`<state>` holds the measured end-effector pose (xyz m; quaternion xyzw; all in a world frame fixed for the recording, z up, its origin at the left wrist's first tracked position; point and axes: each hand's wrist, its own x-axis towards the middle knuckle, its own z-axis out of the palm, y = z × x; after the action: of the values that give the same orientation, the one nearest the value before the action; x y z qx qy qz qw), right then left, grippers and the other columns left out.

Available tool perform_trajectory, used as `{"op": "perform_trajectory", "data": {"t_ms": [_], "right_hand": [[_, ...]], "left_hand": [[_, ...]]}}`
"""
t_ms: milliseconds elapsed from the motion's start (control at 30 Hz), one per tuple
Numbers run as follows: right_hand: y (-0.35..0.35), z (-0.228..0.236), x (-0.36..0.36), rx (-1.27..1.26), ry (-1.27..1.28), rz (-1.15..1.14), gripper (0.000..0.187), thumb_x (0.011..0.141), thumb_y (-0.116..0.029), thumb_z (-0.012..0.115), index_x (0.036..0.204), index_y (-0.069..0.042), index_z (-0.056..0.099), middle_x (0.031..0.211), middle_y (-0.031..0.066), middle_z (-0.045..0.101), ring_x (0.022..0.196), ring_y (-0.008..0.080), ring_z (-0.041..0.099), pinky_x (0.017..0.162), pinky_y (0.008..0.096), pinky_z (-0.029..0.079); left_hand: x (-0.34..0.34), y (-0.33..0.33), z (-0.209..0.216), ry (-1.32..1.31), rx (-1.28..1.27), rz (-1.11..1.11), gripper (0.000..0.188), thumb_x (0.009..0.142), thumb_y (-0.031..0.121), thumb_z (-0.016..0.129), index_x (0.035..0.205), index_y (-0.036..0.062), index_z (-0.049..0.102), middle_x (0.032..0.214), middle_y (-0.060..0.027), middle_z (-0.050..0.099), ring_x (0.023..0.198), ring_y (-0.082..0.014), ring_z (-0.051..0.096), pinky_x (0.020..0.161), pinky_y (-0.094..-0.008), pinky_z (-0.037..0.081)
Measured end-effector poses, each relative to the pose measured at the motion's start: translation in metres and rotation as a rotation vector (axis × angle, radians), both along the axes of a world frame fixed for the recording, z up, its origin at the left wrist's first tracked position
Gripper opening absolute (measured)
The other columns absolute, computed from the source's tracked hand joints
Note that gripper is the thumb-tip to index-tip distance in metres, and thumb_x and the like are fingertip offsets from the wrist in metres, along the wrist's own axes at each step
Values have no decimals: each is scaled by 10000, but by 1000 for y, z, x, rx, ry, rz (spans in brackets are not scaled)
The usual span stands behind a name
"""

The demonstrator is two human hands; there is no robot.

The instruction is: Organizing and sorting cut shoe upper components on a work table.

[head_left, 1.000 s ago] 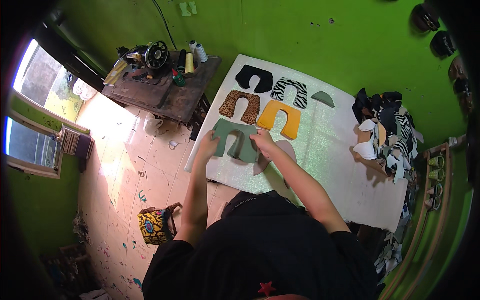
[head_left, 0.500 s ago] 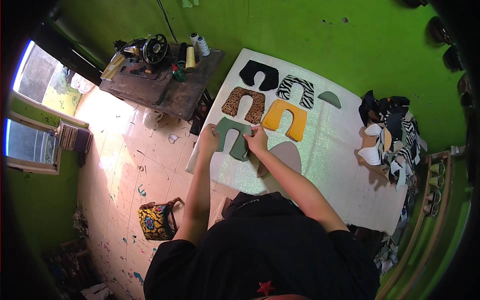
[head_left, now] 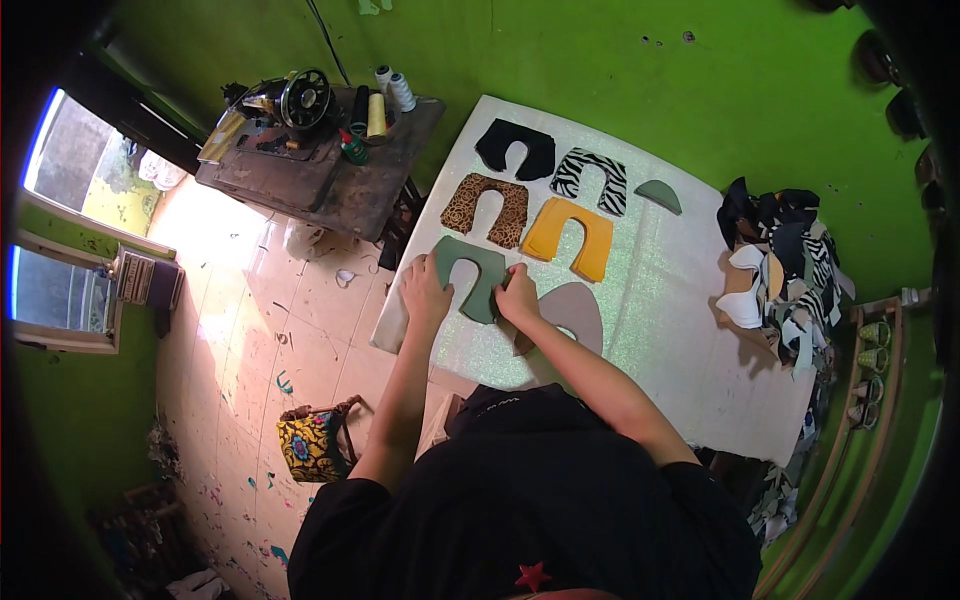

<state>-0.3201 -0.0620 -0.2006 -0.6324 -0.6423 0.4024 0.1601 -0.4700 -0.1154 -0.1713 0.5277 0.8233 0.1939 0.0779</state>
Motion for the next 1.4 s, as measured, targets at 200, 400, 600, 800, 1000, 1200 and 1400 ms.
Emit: {"op": "perform_trajectory", "data": {"t_ms": [200, 400, 600, 800, 1000, 1200, 1400], "right_hand": [[0, -12, 5, 78, 70, 37, 296, 708, -139, 652, 898, 13, 481, 807, 198, 592, 776, 352, 580, 690, 404, 461], [0, -10, 16, 24, 62, 55, 289, 692, -200, 681, 820, 7, 525, 751, 165, 602, 739, 289, 597, 646, 348, 467], [-15, 17, 40, -104, 232, 109, 236, 711, -135, 665, 833, 4, 518, 634, 93, 575, 519, 171, 578, 481, 295, 452], [-34, 13, 121, -100, 590, 42, 168, 765, -76, 597, 892, 1, 518, 604, 20, 525, 451, 96, 524, 394, 239, 416], [-44, 35, 205, 35, 711, -378, 122, 797, -85, 556, 896, -19, 528, 676, 29, 521, 464, 94, 514, 399, 223, 403], [-60, 54, 294, 195, 730, -647, 115, 806, -76, 544, 905, -21, 528, 711, 9, 514, 521, 73, 497, 459, 201, 398], [-75, 68, 364, 290, 726, -773, 99, 818, -47, 518, 909, -9, 524, 720, 12, 511, 526, 63, 475, 472, 189, 391]], "left_hand": [[-2, -1, -14, 52, -2, -37, 595, 625, 130, 665, 1181, 89, 456, 1185, -57, 459, 1046, -269, 441, 818, -409, 383], [2, -6, -23, 124, 3, -52, 598, 662, 148, 637, 1225, 89, 442, 1266, -84, 407, 1127, -302, 379, 888, -408, 341], [26, -4, 1, 135, 72, -12, 578, 670, 201, 638, 1211, 102, 460, 1324, -150, 315, 1230, -370, 234, 970, -515, 200], [86, -2, 20, -23, 103, -163, 483, 668, 215, 642, 1126, 124, 521, 1342, -200, 244, 1253, -389, 171, 955, -582, 155], [156, -1, 20, -159, 207, -471, 419, 661, 177, 646, 1066, 128, 548, 1341, -180, 262, 1265, -378, 158, 960, -583, 146], [234, 18, 33, -424, 252, -869, 298, 730, 69, 580, 1026, 75, 544, 1348, -166, 284, 1210, -376, 330, 969, -372, 318], [300, 32, 35, -678, 190, -950, 300, 747, 87, 573, 1044, 68, 530, 1326, -194, 304, 1215, -360, 326, 976, -389, 312]]}}
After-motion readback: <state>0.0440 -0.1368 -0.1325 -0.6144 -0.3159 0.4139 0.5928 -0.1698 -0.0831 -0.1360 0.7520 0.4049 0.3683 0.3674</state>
